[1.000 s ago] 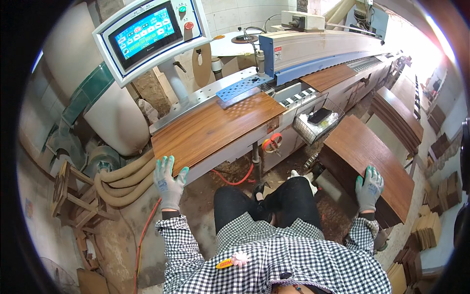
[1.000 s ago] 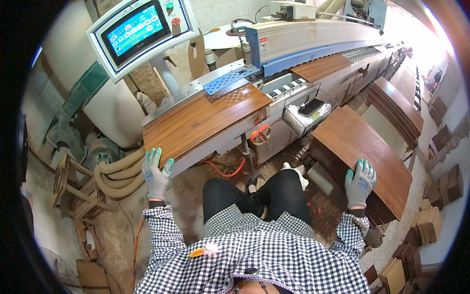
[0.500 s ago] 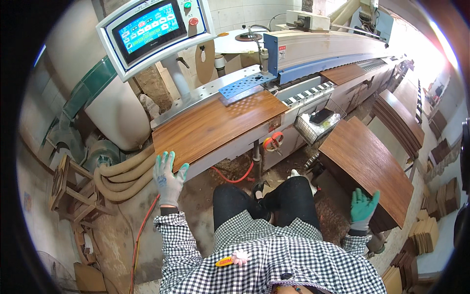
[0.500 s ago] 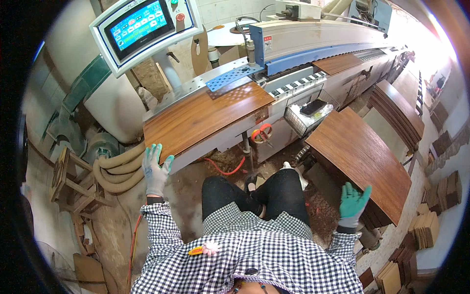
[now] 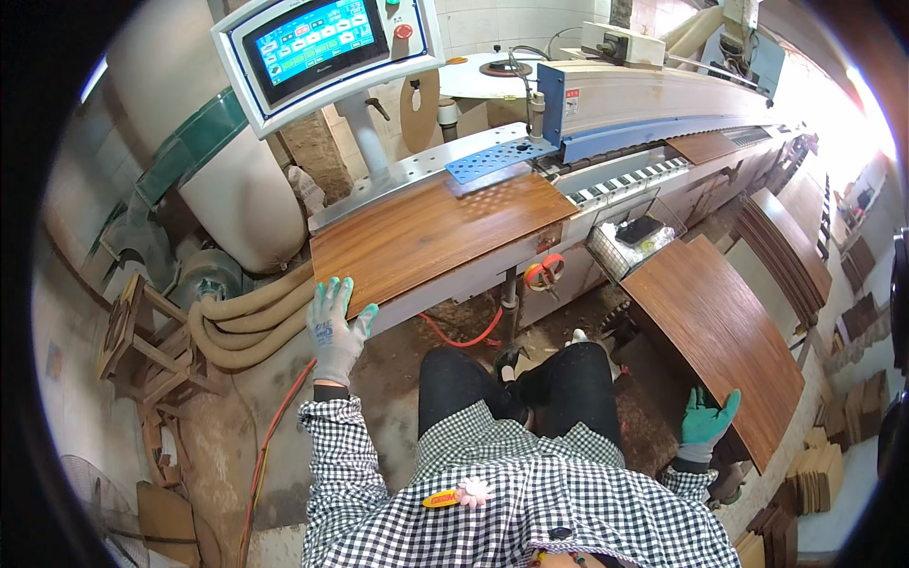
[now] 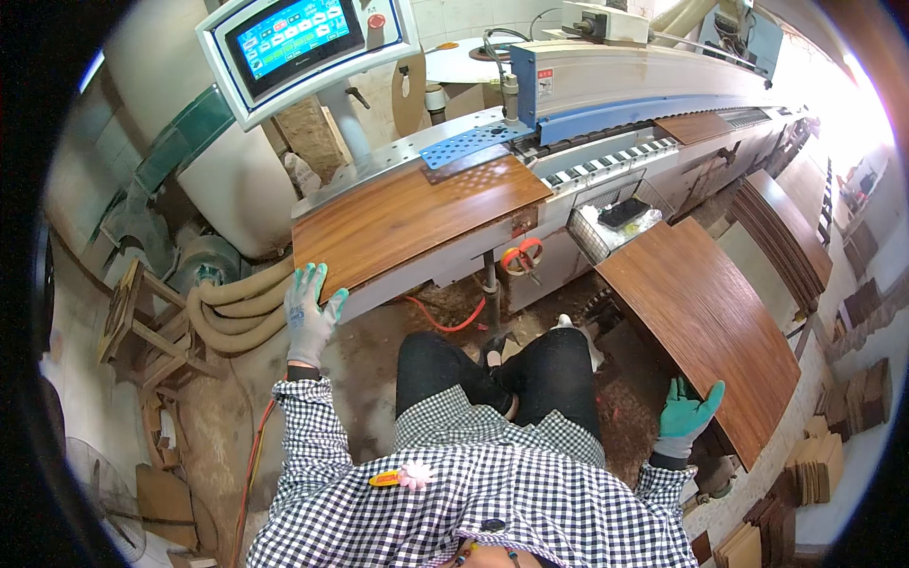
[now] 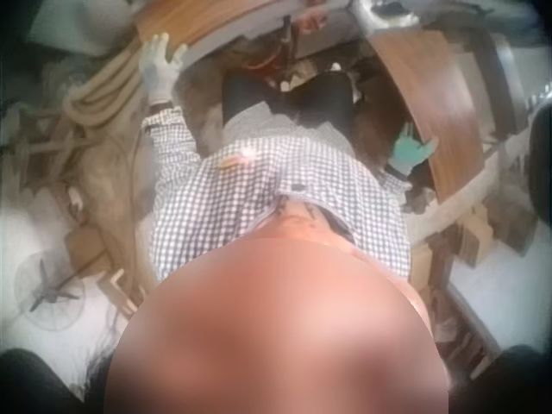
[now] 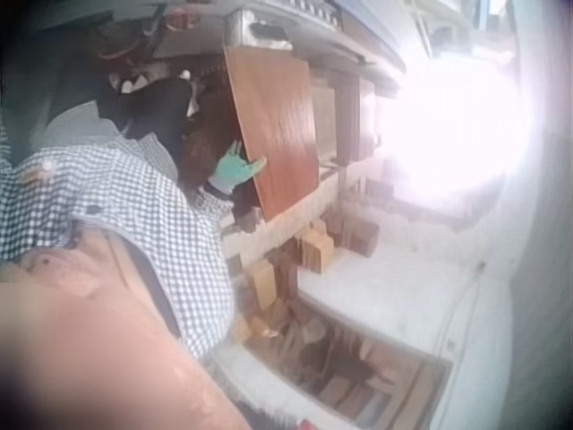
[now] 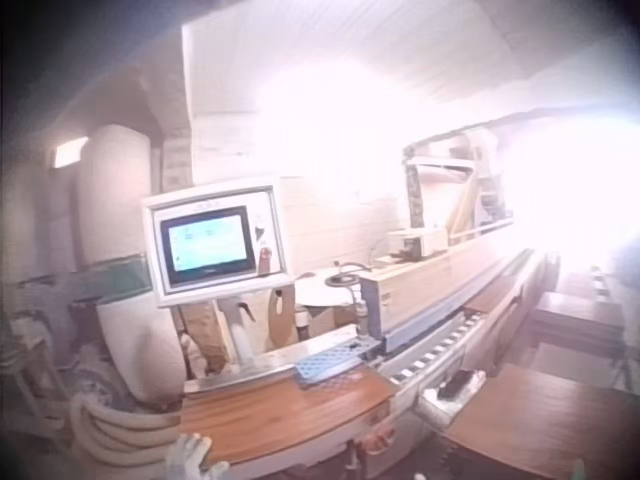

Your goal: The person sits in front of a woodworking machine and feeds rectangular wooden boards through a conveyor belt sander. They handle the boards one at a time, guiding them into the machine and stacking the finished pieces on a nearby table.

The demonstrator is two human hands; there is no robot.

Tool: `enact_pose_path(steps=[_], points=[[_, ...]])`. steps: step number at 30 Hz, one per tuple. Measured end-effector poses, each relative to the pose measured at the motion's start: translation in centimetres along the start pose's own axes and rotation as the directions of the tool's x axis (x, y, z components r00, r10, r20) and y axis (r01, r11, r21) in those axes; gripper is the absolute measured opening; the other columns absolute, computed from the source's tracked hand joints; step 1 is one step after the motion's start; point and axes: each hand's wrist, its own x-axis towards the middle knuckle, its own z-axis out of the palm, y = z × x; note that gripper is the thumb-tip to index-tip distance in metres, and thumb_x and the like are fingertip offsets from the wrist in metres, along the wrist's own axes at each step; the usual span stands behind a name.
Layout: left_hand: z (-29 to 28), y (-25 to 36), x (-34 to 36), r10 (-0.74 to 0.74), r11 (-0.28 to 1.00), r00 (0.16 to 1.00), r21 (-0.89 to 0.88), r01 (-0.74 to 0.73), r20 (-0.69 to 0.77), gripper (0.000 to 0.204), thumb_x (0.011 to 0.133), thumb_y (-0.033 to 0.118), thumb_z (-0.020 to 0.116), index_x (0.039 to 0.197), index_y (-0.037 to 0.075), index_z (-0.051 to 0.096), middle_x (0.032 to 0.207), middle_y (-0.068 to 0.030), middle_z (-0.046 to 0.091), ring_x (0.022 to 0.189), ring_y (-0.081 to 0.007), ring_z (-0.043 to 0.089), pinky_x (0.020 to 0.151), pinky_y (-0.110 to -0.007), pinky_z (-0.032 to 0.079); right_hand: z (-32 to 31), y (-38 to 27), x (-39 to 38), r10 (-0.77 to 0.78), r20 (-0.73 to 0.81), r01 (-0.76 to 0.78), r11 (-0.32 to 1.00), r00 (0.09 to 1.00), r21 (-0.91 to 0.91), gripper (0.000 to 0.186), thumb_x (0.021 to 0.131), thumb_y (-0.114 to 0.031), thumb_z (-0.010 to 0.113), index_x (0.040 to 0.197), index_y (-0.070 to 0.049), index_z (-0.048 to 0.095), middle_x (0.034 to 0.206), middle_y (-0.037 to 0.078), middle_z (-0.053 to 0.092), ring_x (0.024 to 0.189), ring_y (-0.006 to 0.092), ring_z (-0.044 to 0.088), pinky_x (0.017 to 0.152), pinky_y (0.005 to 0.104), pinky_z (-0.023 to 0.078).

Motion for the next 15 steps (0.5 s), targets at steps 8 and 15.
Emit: enact_pose_path(steps=[8, 15], points=[[-1.3, -2.2, -2.8, -0.065, 0.997, 0.998, 0.032, 0.065, -0.007, 0.063, 0.092, 0.039, 0.069, 0.147, 0.017, 0.047, 0.149, -0.0139, 0.048, 0.142, -0.0369, 0.037, 0.115, -0.052, 0.027, 0.3, 0.4, -0.6, 0.001, 0.006, -0.001, 1.0, 1.0, 0.023, 0.062, 0.087, -0.05, 0.073, 0.135, -0.019, 0.051, 0.127, 0.006, 0.054, 0.108, 0.03, 0.053, 0.1, 0.046, 0.045], [-0.2, -3.1, -3.7, -0.073, 0.984, 0.996, -0.164, 0.064, -0.047, 0.06, 0.095, 0.025, 0.067, 0.149, 0.016, 0.043, 0.15, -0.0121, 0.048, 0.141, -0.036, 0.038, 0.115, -0.049, 0.029, -0.3, 0.3, 0.0, 0.011, 0.002, -0.012, 0.999, 1.0, 0.031, 0.062, 0.086, -0.05, 0.073, 0.135, -0.019, 0.051, 0.126, 0.006, 0.056, 0.109, 0.0301, 0.053, 0.099, 0.045, 0.045]])
